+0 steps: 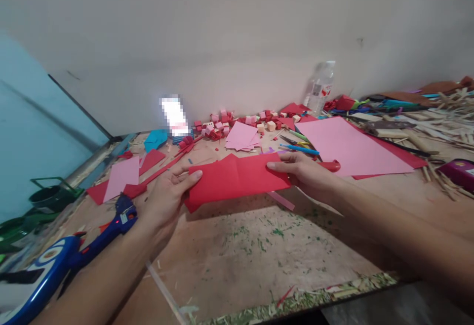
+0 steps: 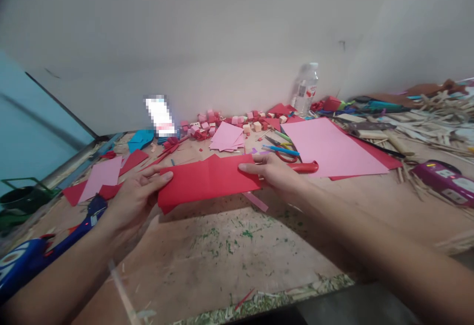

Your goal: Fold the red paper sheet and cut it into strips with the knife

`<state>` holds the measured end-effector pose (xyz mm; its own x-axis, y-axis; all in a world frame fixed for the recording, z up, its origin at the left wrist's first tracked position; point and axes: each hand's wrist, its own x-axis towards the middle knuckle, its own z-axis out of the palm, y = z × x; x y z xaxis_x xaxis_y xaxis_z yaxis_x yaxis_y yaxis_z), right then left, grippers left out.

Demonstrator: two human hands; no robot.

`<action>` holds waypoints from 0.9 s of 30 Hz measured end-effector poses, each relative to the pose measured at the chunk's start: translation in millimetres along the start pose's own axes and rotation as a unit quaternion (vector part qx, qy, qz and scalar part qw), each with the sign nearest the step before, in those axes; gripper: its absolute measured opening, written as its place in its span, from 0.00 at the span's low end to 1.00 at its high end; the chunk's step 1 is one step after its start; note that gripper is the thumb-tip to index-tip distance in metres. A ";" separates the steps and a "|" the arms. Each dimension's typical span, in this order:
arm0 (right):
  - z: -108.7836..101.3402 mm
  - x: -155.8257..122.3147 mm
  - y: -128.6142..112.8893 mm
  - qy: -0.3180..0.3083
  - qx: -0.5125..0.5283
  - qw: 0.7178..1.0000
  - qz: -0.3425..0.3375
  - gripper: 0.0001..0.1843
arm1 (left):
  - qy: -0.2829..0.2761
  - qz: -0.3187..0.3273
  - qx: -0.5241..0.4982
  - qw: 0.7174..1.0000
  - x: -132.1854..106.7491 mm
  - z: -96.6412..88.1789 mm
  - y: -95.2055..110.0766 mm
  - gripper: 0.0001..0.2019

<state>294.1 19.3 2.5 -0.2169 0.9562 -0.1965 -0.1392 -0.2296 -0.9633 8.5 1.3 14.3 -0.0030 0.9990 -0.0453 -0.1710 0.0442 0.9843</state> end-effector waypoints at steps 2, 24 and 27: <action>-0.6 3.5 9.0 0.011 0.017 1.000 0.014 0.08 | -0.009 -0.015 0.001 1.000 -1.1 0.0 -4.4 0.12; -11.4 9.0 15.8 0.019 0.064 0.998 0.000 0.13 | -0.078 -0.087 0.063 0.991 0.0 -6.2 -17.2 0.18; -8.3 7.6 17.3 -0.003 0.072 0.997 0.002 0.15 | -0.063 -0.043 0.024 0.997 1.8 -7.0 -14.3 0.16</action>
<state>298.0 24.1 -17.1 -0.2232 0.9541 -0.1998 -0.2761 -0.2584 -0.9257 4.0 2.4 -1.1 0.1335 0.9847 -0.1121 -0.1173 0.1280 0.9848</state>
